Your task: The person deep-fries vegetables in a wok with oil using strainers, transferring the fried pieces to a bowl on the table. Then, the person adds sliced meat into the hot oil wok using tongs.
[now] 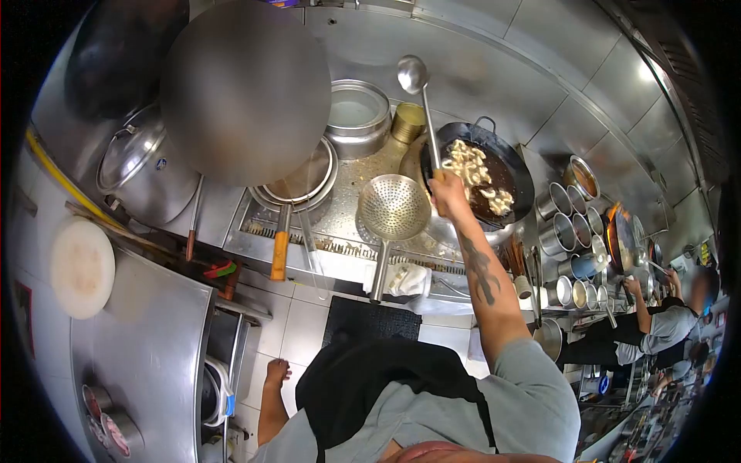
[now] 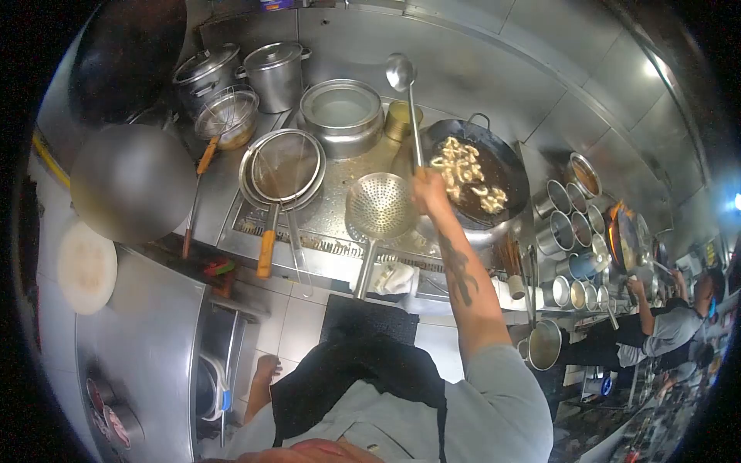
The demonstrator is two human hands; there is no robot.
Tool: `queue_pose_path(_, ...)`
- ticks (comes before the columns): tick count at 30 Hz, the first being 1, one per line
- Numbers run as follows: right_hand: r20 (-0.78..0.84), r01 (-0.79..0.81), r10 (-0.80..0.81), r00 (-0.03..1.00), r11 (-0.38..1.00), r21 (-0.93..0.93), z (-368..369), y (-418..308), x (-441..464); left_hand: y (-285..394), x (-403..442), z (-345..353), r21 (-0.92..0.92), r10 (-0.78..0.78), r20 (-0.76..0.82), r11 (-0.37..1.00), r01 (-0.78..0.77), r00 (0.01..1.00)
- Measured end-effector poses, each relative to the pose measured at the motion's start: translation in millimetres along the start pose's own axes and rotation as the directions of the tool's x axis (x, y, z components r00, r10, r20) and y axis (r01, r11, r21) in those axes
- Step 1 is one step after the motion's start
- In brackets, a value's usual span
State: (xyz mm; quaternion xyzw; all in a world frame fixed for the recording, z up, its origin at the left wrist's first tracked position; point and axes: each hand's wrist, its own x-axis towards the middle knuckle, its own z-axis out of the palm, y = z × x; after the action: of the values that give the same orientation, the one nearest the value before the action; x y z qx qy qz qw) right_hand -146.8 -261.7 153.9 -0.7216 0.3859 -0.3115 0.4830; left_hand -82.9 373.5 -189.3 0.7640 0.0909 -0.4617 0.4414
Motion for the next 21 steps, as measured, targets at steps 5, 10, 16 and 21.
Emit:
queue_pose_path(5, 0.039, 0.053, -0.047, 0.998, 0.986, -0.159, 79.2, 10.6, 59.6, -51.3, -25.7, -52.1, -0.106, -0.150, 0.020, 0.983, 0.151, 0.988)
queue_pose_path(10, 0.179, -0.192, 0.234, 0.956, 0.955, -0.224, 116.2, -27.5, 57.3, -109.1, -42.6, -63.5, -0.249, -0.287, 0.007, 0.927, 0.279, 0.958)
queue_pose_path(16, 0.739, -0.792, 0.333, 0.585, 0.429, 0.434, 121.4, -37.0, 98.4, -137.3, -16.0, -66.9, -0.281, -0.438, -0.016, 0.865, 0.416, 0.899)
queue_pose_path(21, 0.818, -0.829, 0.135, 0.559, 0.111, 0.548, 97.8, -49.2, 103.3, -99.8, 10.7, -77.7, -0.238, -0.378, -0.021, 0.901, 0.363, 0.926)
